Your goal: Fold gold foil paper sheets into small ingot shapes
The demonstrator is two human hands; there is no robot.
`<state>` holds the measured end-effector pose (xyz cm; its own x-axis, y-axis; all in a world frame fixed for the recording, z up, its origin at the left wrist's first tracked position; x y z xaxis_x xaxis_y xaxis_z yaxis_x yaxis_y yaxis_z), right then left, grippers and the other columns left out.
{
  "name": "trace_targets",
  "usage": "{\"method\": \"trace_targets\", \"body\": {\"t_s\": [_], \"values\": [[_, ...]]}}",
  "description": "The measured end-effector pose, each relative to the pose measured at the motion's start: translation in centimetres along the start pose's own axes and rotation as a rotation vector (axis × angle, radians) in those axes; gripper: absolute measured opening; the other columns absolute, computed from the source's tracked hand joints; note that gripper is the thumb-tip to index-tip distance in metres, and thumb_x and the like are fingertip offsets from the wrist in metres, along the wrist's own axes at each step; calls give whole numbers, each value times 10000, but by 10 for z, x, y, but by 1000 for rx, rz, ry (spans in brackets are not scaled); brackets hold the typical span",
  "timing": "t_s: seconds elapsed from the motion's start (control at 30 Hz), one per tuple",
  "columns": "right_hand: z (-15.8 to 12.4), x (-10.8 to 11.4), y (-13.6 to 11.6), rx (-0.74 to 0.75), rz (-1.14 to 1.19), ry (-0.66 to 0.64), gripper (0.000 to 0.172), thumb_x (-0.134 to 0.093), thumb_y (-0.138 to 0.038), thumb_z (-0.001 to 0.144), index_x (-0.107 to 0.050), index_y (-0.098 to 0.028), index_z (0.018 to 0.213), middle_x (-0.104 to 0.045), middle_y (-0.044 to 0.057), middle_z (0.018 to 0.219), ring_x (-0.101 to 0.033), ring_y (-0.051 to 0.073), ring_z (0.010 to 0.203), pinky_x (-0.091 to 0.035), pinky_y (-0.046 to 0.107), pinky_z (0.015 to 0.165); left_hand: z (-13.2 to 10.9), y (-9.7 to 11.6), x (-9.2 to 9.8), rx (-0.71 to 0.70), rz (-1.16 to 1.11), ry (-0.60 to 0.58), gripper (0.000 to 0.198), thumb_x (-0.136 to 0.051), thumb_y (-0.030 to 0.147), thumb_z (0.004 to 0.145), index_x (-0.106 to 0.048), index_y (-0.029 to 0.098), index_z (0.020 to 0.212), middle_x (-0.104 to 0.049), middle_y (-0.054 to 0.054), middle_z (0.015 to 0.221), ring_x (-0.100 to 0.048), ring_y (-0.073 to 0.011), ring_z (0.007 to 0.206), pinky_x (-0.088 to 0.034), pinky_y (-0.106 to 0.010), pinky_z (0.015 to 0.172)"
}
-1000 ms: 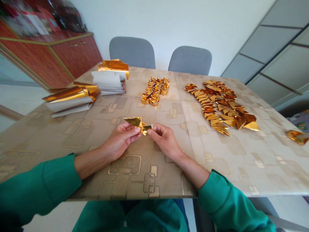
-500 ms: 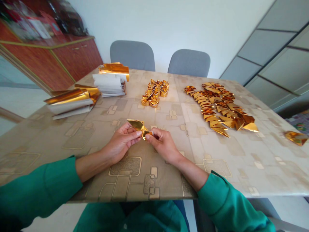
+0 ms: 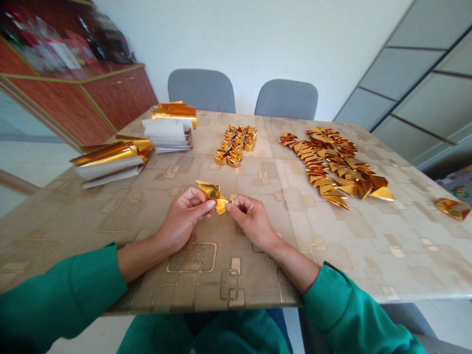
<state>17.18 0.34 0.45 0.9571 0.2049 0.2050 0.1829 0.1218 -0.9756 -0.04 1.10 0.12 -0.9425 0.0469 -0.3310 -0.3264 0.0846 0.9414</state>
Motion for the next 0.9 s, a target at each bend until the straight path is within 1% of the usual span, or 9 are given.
{"method": "trace_targets", "body": {"t_s": [0.17, 0.23, 0.33, 0.43, 0.53, 0.6, 0.73, 0.8, 0.9], "values": [[0, 0, 1, -15, 14, 44, 482, -615, -619, 801, -434, -218, 605, -359, -55, 547, -290, 102, 521, -232, 252, 490, 0, 3, 0, -136, 107, -26, 215, -812, 254, 676, -626, 169, 744, -672, 14, 721, -629, -121, 653, -512, -214, 566], [1, 1, 0, -21, 25, 37, 482, -616, -623, 795, -442, -217, 603, -361, -55, 543, -287, 102, 519, -229, 253, 489, -1, 4, 0, -183, 163, -45, 138, -775, 245, 718, -687, 177, 800, -701, -1, 761, -628, -125, 652, -518, -233, 596], [1, 4, -3, -37, 29, 24, 480, -622, -619, 790, -454, -214, 595, -381, -51, 539, -289, 101, 518, -233, 254, 494, -2, 6, 1, -268, 299, -62, 63, -728, 213, 758, -746, 195, 816, -725, -20, 793, -628, -136, 672, -514, -257, 677], [2, 6, -4, -50, 45, 29, 471, -630, -609, 786, -471, -209, 593, -404, -49, 536, -290, 96, 509, -237, 253, 495, -1, 8, 4, -336, 422, -85, 121, -753, 163, 720, -768, 223, 824, -732, -29, 831, -641, -163, 741, -499, -279, 758], [3, 5, -5, -51, 59, 20, 467, -640, -607, 778, -481, -211, 589, -420, -48, 528, -295, 94, 497, -241, 253, 490, 1, 10, 8, -403, 532, -125, 140, -761, 169, 729, -775, 258, 835, -720, -34, 833, -622, -178, 746, -473, -299, 767], [3, 4, -6, -48, 59, 13, 466, -642, -609, 779, -493, -211, 586, -438, -45, 525, -309, 95, 490, -254, 255, 491, 2, 11, 11, -505, 639, -123, 138, -759, 188, 743, -779, 285, 840, -696, -38, 834, -601, -189, 781, -450, -313, 787], [2, 4, -9, -18, 68, 19, 461, -625, -607, 806, -547, -202, 600, -526, -17, 560, -403, 105, 518, -320, 261, 529, 3, 14, 14, -727, 827, -48, 130, -770, 204, 727, -778, 313, 797, -620, -36, 814, -545, -202, 828, -422, -332, 813], [2, 6, -8, 1, 73, 31, 461, -574, -608, 847, -598, -196, 642, -563, 0, 588, -450, 117, 545, -352, 268, 554, 3, 17, 13, -760, 843, -60, 122, -745, 192, 744, -771, 301, 791, -623, -36, 826, -554, -199, 834, -423, -330, 808], [3, 7, -5, 41, 32, 85, 442, -536, -578, 883, -603, -197, 668, -562, 4, 604, -469, 128, 574, -375, 276, 576, 3, 20, 11, -696, 746, -31, 86, -726, 180, 754, -751, 260, 772, -640, -27, 806, -573, -183, 799, -431, -310, 778]]}}
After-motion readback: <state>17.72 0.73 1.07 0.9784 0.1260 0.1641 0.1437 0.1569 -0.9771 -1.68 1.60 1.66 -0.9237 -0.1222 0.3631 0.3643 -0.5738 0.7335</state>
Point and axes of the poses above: each hand's wrist, its own z-axis towards the middle knuckle, its own x-axis out of the back of the hand, y = z × x, the point moved 1 cm from there along z, towards the middle knuckle
